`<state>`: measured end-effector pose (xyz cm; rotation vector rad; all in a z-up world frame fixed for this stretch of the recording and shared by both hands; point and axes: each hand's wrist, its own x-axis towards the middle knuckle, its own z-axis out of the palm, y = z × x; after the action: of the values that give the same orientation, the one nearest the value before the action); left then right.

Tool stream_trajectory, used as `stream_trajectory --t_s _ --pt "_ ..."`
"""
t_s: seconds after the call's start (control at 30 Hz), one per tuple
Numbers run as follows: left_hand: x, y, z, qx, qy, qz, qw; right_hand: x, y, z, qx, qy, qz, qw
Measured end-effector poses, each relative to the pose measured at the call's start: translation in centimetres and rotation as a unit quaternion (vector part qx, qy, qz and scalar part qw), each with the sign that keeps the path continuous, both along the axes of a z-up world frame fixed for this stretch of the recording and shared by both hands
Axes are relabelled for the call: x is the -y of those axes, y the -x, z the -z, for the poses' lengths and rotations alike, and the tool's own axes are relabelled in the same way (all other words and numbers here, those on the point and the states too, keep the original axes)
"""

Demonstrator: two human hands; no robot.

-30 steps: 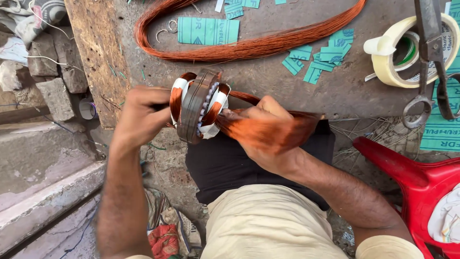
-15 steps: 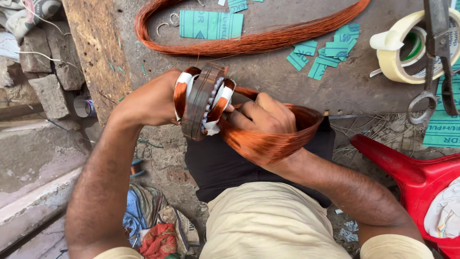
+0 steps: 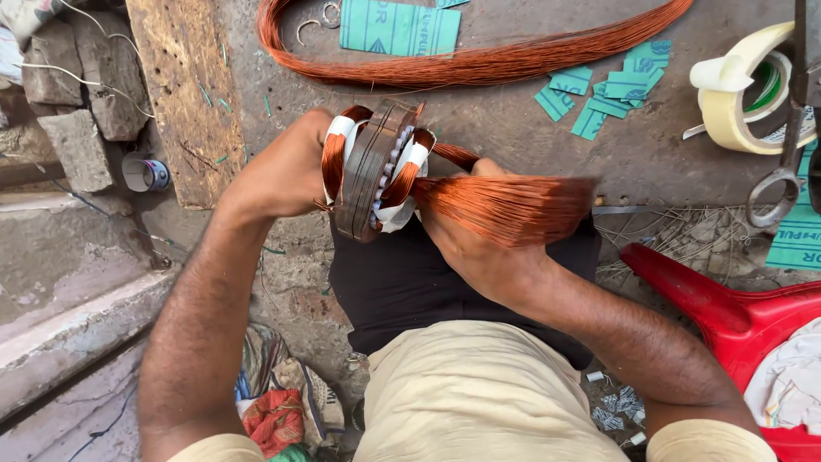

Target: The person sits on the ground and winds a bundle of enameled copper wire by hand into the slots of a motor stator, guiding the wire loop around the core and pressing the turns into place. They repeatedly pull the wire bundle across the stator and adjust the windings between slots.

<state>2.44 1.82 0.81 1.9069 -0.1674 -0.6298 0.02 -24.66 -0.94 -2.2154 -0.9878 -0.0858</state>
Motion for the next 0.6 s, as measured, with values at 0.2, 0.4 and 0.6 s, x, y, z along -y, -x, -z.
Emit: stream_trajectory --t_s 0.2,0.4,0.6 --pt "0.3 0.2 -0.4 -0.065 -0.05 -0.022 0.996 0.0 -0.6 -1.4 0.017 0.016 -0.016 1.0" --pt "0.7 1.5 -1.7 0.011 -0.038 -0.06 0.997 -0.3 -0.7 -1.6 0.029 0.023 -0.013 0.999" --pt "0.8 2.4 -2.2 0.004 -0.116 -0.104 0.988 -0.5 -0.7 -1.8 -0.047 -0.006 0.013 0.999"
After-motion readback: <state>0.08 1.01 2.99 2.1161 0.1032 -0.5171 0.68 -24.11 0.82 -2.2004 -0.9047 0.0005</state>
